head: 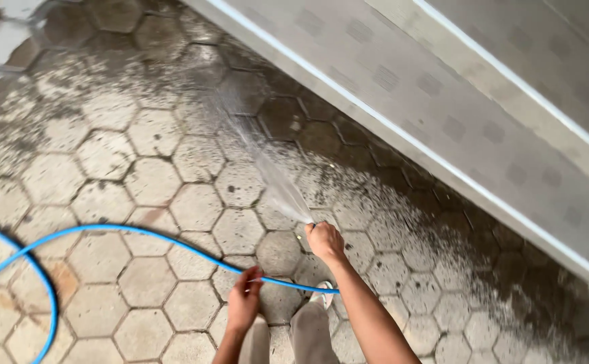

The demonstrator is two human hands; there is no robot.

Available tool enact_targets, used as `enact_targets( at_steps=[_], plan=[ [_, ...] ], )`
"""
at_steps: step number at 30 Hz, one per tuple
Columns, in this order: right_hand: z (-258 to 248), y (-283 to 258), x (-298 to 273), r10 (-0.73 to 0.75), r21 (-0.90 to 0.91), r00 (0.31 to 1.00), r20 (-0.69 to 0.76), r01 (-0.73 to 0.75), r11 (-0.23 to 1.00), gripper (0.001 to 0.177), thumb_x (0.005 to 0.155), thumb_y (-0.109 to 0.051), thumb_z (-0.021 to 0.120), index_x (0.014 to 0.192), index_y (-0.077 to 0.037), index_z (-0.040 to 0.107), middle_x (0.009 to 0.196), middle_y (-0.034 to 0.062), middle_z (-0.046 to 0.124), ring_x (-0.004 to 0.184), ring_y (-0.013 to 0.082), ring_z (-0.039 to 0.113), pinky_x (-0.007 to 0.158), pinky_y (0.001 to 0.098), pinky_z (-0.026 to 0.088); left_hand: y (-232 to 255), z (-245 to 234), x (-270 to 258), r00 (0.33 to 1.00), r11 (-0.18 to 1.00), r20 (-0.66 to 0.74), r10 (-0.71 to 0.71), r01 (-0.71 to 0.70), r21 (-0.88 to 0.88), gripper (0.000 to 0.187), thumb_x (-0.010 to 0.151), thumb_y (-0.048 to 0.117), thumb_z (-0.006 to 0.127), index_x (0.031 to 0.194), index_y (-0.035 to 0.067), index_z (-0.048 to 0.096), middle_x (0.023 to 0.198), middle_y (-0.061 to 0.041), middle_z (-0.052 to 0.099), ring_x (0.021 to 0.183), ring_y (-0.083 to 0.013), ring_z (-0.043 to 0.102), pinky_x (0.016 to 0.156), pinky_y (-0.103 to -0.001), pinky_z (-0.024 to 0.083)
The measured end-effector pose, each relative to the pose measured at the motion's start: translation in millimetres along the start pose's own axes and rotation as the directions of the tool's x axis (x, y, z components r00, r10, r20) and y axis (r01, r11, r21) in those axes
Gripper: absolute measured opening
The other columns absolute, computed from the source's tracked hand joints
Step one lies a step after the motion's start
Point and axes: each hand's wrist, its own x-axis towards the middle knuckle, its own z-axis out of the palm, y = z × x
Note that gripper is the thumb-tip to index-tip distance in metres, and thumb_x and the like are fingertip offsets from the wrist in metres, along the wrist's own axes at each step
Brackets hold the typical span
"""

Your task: The person waters potted plants with a blue hose and then sprays water across the hexagonal paving stones of a patio. They move the hose around to wet different areas of the ground and the base of a wall.

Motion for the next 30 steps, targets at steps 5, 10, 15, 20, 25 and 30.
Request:
enact_targets(
  at_steps=[5,10,15,20,25,30],
  plan=[
    [9,-73,-19,-0.076,-0.11,0.997,0.008,0.077,0.991,0.045,0.077,-0.04,0.041,0.075,0.0,0.062,0.081,0.0228,0.059,0.08,0.0389,0.057,0.072,0.0459,0.045,0,-72,-3,0.99,0.993,-0.133,-0.049,0.034,-0.116,0.033,0.077,0.005,0.051,0.109,0.004,0.053,0.094,-0.009,0.064,0.08,-0.0153,0.06,0.071,-0.027,0.047],
    [26,-122,-27,-0.161,-0.148,0.987,0.005,0.16,0.976,0.045,0.078,-0.036,0.038,0.073,0.002,0.062,0.077,0.0245,0.059,0.074,0.0391,0.059,0.068,0.0455,0.047,-31,-118,-11,0.969,0.971,-0.214,-0.126,0.077,-0.225,0.033,0.079,0.005,0.045,0.111,0.004,0.051,0.096,-0.008,0.061,0.081,-0.0142,0.06,0.07,-0.026,0.047],
    [43,-159,-37,-0.234,-0.209,0.972,0.006,0.23,0.95,0.045,0.078,-0.036,0.038,0.074,0.001,0.062,0.076,0.0247,0.059,0.073,0.0395,0.059,0.067,0.0455,0.047,-40,-147,-22,0.944,0.947,-0.276,-0.183,0.093,-0.309,0.032,0.08,0.005,0.045,0.111,0.002,0.05,0.097,-0.01,0.061,0.082,-0.0151,0.06,0.071,-0.026,0.047],
    [57,-178,-48,-0.305,-0.262,0.952,0.038,0.304,0.916,0.045,0.078,-0.037,0.037,0.074,0.001,0.062,0.076,0.0242,0.059,0.074,0.0401,0.058,0.068,0.0463,0.046,-41,-162,-31,0.923,0.934,-0.314,-0.223,0.11,-0.339,0.034,0.079,0.005,0.046,0.112,0.002,0.05,0.099,-0.01,0.061,0.084,-0.0146,0.061,0.074,-0.026,0.047],
    [62,-172,-40,-0.282,-0.297,0.956,0.078,0.292,0.909,0.045,0.079,-0.038,0.038,0.076,-0.001,0.063,0.077,0.0243,0.059,0.073,0.0384,0.059,0.067,0.0454,0.047,-38,-163,-42,0.906,0.924,-0.348,-0.243,0.107,-0.367,0.032,0.08,0.006,0.045,0.111,0.004,0.051,0.098,-0.009,0.062,0.083,-0.0147,0.061,0.073,-0.027,0.047],
    [62,-124,-26,-0.179,-0.362,0.973,0.143,0.22,0.906,0.047,0.081,-0.042,0.036,0.076,-0.002,0.062,0.075,0.0182,0.061,0.067,0.0303,0.06,0.059,0.0425,0.045,-51,-149,-49,0.882,0.927,-0.412,-0.231,0.072,-0.367,0.031,0.079,0.007,0.049,0.109,0.004,0.053,0.096,-0.009,0.063,0.081,-0.0143,0.061,0.074,-0.026,0.047]
  ],
)
